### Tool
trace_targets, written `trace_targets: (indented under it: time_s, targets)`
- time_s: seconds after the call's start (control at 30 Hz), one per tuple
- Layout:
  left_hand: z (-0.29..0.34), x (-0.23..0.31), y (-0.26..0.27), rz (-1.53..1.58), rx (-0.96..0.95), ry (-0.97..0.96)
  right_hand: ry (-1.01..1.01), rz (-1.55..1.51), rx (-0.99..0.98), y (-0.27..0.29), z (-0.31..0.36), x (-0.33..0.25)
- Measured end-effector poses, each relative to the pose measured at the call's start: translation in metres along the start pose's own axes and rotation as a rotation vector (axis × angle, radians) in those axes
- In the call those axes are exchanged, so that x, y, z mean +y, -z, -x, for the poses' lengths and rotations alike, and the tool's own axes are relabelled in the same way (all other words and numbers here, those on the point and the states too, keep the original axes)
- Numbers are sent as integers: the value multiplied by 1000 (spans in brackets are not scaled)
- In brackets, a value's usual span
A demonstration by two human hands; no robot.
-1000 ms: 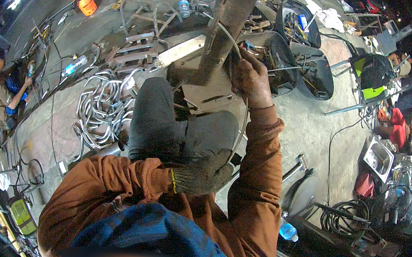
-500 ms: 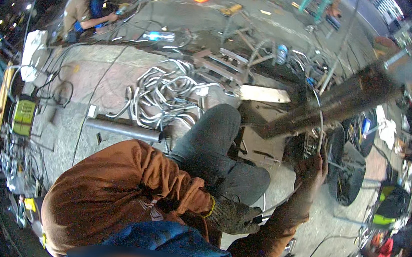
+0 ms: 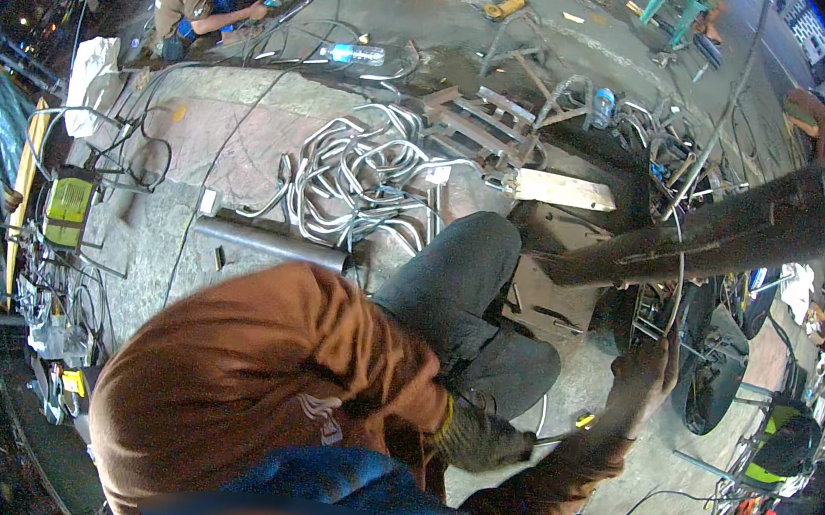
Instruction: The person measures a metal rod with a tape measure, then bends it around a vertical post using both hands. They repeatedly adjust the rod's curvature and check its shape against the post, working while seated on the floor.
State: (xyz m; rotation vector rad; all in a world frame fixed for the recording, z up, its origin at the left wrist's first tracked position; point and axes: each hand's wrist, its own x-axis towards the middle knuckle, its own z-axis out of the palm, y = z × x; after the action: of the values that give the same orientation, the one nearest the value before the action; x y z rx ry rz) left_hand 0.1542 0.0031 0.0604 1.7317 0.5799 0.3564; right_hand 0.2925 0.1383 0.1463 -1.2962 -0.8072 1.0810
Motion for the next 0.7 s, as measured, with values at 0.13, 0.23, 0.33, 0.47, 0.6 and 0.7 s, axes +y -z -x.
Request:
trace_targets:
  time_s: [0.13,0.23,0.33,0.47,0.6,0.7]
  targets:
    - [-33,-15,-60,125,184,-29,16,104,-233,17,-18,-19]
    - [-47,-42,-66,136,171,-101,-12,105,-304,11,-26,-17]
    - [-41,-51,-48,-11,106,-211,36,30,-234,3,-29,-9]
    - [-16,-21,-14,-1430,-41,-547,6,-78,-203,2,-29,1]
    - [-5,10,9,-1835,-137,-753,38,-53,-152,6,-27,7]
    - [-8,14,10,-1903,-194,-671,31,-7,-129,7,-19,7]
